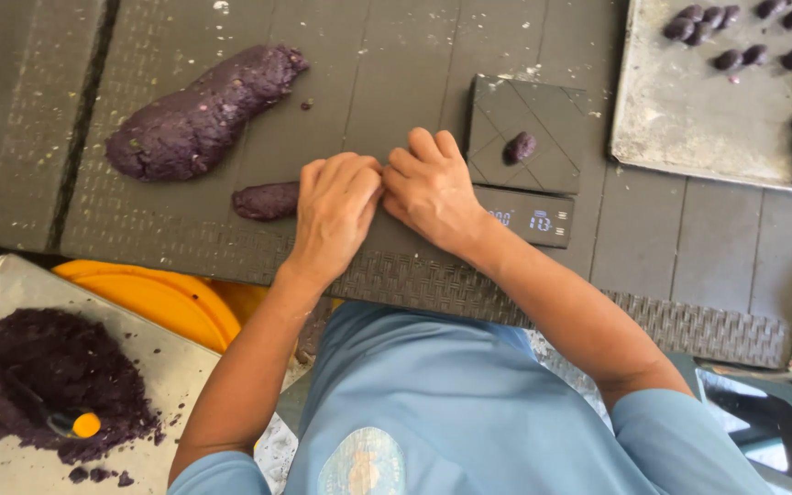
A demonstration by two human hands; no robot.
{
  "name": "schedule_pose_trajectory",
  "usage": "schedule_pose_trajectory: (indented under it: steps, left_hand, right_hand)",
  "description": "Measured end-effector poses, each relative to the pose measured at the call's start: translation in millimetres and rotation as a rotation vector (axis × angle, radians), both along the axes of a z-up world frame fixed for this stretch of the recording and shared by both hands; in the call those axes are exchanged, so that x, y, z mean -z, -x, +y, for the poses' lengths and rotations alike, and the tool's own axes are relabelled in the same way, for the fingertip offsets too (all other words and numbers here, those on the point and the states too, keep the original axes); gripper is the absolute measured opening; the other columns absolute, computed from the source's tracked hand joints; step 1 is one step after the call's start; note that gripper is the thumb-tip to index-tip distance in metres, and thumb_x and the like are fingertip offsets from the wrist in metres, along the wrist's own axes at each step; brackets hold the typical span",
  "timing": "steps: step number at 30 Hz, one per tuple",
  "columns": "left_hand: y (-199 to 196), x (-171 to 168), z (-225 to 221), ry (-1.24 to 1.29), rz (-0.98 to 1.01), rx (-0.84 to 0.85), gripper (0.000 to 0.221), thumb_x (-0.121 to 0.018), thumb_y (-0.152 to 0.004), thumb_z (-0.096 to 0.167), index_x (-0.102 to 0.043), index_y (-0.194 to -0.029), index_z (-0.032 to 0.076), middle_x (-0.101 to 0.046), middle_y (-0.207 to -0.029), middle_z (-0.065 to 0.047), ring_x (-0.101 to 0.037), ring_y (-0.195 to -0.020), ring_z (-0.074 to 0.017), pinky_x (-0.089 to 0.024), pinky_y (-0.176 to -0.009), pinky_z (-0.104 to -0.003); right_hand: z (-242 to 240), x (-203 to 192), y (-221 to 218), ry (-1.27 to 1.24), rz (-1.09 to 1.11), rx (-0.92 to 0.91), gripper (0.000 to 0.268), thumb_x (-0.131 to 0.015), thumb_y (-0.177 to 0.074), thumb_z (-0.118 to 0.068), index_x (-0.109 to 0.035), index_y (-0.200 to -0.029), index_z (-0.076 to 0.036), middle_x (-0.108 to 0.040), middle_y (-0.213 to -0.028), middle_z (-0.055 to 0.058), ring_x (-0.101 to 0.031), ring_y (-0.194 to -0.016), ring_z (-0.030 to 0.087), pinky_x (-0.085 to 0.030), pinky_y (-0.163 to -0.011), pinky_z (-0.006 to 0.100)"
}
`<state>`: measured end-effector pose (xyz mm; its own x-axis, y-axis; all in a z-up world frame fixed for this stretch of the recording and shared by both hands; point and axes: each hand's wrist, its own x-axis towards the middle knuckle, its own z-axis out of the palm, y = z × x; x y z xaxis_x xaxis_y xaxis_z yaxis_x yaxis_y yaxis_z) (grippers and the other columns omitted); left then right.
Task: Weighing small portions of purple dough on a digital scale and rolling them into uniform balls before placing them on a tray.
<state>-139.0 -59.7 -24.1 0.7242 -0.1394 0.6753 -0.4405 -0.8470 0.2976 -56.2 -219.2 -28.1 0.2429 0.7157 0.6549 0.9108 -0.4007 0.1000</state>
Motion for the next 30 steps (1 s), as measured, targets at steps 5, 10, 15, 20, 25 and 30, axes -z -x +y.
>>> schedule_pose_trajectory:
  steps: [5, 10, 15, 20, 25, 30]
  left_hand:
    - [-4, -10, 0, -0.014, 0.009, -0.022, 0.014, -0.063, -0.094, 0.013, -0.056, -0.082, 0.015, -0.061, -0.093, 0.002, -0.06, -0.096, -0.0187, -0.042, -0.086, -0.034]
    - [-14, -61, -32, 1.634, 0.557, 0.354, 0.055, -0.052, -0.092, 0.048, -0.046, -0.134, 0.012, -0.059, -0.135, -0.012, -0.058, -0.12, -0.0187, -0.048, -0.099, -0.03]
    - [-8, -66, -61, 1.987, 0.654, 0.523, 0.057, -0.053, -0.094, 0.03, -0.038, -0.144, 0.008, -0.05, -0.143, -0.023, -0.054, -0.129, -0.0349, -0.045, -0.111, -0.044]
    - [-18, -23, -71, 2.372, 1.253, 1.055, 0.075, -0.029, -0.095, 0.06, -0.023, -0.152, 0.011, -0.02, -0.159, -0.021, -0.015, -0.146, -0.0485, -0.011, -0.123, -0.054]
    - [-14, -27, -72, 1.939, 1.259, 1.048, 0.096, -0.027, -0.079, 0.079, -0.013, -0.155, 0.021, -0.009, -0.161, -0.015, -0.028, -0.143, -0.0414, -0.021, -0.117, -0.052]
    - [0, -25, -67, 2.021, 1.324, 0.963, 0.082, -0.029, -0.085, 0.075, -0.033, -0.144, 0.018, -0.032, -0.138, -0.008, -0.043, -0.109, -0.0278, -0.034, -0.085, -0.038]
  right_hand:
    - [-22, -36, -1, 0.001, -0.128, 0.069, 0.016, -0.058, -0.076, -0.012, -0.052, -0.061, -0.015, -0.04, -0.067, 0.0, -0.037, -0.07, 0.021, -0.026, -0.061, 0.036]
    - [1, -65, 49, -0.236, 0.402, 0.177, 0.025, -0.066, -0.093, -0.021, -0.067, -0.117, -0.018, -0.058, -0.129, 0.002, -0.052, -0.11, 0.034, -0.042, -0.089, 0.05]
    - [-17, -85, 50, 0.125, 0.491, 0.327, 0.06, -0.036, -0.104, -0.041, -0.029, -0.155, -0.01, -0.021, -0.162, 0.009, -0.021, -0.152, 0.029, -0.019, -0.119, 0.047]
    - [10, -128, 70, 0.551, 0.192, 0.359, 0.116, 0.002, -0.059, -0.091, -0.016, -0.157, -0.032, -0.015, -0.165, -0.002, -0.008, -0.151, 0.024, -0.005, -0.12, 0.05]
    - [3, -139, 56, 0.406, 0.259, 0.344, 0.12, 0.004, -0.047, -0.085, -0.024, -0.152, -0.034, -0.019, -0.163, 0.006, -0.014, -0.154, 0.024, 0.0, -0.122, 0.05]
    - [-26, -112, 53, 0.2, 0.429, -0.113, 0.099, 0.0, -0.077, -0.082, -0.035, -0.148, -0.024, -0.035, -0.156, 0.005, -0.024, -0.148, 0.027, 0.003, -0.113, 0.056]
